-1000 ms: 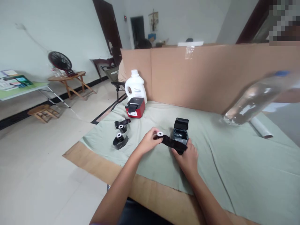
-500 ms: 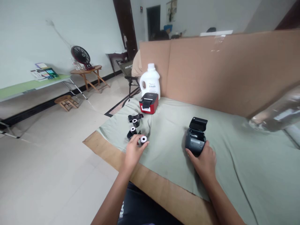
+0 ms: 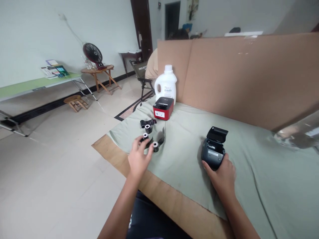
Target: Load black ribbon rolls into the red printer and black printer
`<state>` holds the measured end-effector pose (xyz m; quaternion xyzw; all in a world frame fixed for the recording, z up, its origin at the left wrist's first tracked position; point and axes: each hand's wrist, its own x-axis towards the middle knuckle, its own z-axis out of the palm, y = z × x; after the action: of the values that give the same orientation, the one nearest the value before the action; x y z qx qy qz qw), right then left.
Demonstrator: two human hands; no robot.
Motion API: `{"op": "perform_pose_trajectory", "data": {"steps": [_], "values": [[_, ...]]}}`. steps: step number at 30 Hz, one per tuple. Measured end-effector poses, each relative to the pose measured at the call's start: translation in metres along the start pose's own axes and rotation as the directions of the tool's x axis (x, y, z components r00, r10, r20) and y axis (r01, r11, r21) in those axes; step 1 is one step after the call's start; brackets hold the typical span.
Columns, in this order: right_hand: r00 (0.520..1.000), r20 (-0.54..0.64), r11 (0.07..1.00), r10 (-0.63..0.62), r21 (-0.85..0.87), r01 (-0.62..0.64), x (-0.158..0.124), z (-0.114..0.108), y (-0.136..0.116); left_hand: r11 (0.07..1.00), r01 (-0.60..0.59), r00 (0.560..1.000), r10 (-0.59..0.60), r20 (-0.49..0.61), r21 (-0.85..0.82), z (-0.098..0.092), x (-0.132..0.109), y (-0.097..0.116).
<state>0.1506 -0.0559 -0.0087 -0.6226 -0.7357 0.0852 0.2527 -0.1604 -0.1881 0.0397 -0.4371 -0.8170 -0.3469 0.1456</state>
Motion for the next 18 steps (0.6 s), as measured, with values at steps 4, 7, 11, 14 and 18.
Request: {"op": "perform_pose_trajectory", "data": {"steps": [4, 7, 11, 14, 18], "values": [[1.000, -0.007, 0.999, 0.024, -0.032, -0.024, -0.001, -0.001, -0.003, 0.995, -0.055, 0.967, 0.032, 0.251, 0.084, -0.009, 0.051, -0.027], [0.999, -0.007, 0.999, 0.035, -0.012, -0.035, -0.002, 0.002, -0.001, 0.992, -0.095, 0.830, 0.035, 0.556, 0.078, -0.002, 0.083, -0.040], [0.991, -0.132, 0.995, -0.028, 0.090, 0.040, -0.006, -0.004, -0.004, 0.989, 0.029, 0.833, -0.105, 0.544, 0.146, 0.002, 0.083, -0.035], [0.948, -0.259, 0.955, -0.182, 0.184, 0.233, -0.009, -0.030, -0.025, 0.998, 0.065, 0.983, -0.066, 0.173, 0.014, -0.002, 0.064, -0.011], [0.931, -0.169, 0.820, -0.323, 0.442, 0.364, -0.007, -0.081, -0.074, 0.879, -0.365, 0.911, 0.271, -0.311, -0.306, 0.003, 0.039, 0.054]]}}
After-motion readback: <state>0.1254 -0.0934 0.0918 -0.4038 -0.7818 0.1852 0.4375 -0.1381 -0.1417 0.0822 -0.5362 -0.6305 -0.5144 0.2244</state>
